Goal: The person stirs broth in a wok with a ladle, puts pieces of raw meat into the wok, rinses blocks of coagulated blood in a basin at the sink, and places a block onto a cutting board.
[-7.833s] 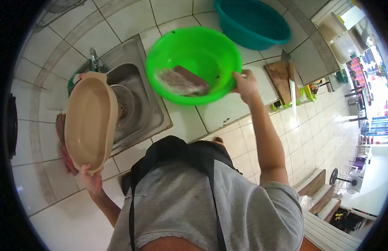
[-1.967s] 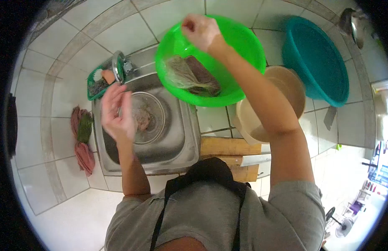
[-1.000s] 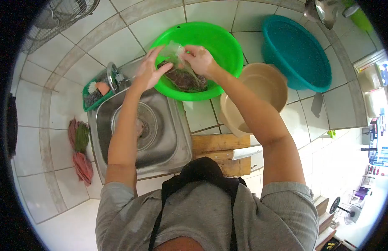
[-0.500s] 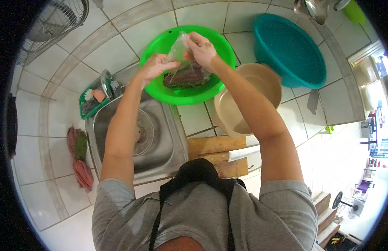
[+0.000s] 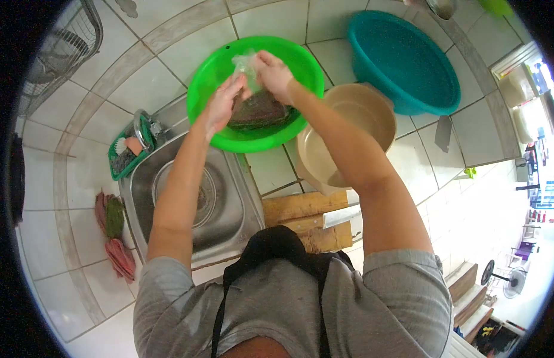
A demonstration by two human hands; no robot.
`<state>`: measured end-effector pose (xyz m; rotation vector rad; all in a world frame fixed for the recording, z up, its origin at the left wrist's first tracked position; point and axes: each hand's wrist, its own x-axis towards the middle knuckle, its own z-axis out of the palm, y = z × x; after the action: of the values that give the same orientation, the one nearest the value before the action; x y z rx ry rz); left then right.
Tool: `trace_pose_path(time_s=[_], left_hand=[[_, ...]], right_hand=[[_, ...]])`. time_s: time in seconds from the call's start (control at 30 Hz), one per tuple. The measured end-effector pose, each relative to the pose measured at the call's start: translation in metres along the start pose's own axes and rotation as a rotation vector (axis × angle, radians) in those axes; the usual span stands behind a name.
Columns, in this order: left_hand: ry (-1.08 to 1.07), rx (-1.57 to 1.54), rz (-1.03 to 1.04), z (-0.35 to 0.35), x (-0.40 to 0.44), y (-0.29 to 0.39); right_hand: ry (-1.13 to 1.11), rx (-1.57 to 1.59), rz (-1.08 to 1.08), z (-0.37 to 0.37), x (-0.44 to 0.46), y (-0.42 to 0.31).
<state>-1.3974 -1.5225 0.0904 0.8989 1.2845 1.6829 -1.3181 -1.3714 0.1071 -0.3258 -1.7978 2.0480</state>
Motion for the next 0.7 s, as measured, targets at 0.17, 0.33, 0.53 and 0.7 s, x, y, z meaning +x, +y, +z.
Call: trace_pose_path(time_s=[0.17, 0.33, 0.53, 0.7], left_hand=[[0.066, 0.657, -0.032, -0.017, -0.003, 0.026], [0.151, 1.491, -0.023, -0.028, -0.022, 0.053], [0.248, 1.802, -0.058, -0.059, -0.021, 0.023], [0.279, 1.887, 0.167, -0.087, -0.030, 0.002]], right_hand=[[-0.094, -0.434, 0.076, -0.017, -0.006, -0.038], [-0.472, -0.860, 0.186, -0.023, -0.010, -0.070], [-0.399, -1.438, -0.127, -0.063, -0.034, -0.083], [-0.369, -1.524, -0.153, -0.110, -0.049, -0.067]])
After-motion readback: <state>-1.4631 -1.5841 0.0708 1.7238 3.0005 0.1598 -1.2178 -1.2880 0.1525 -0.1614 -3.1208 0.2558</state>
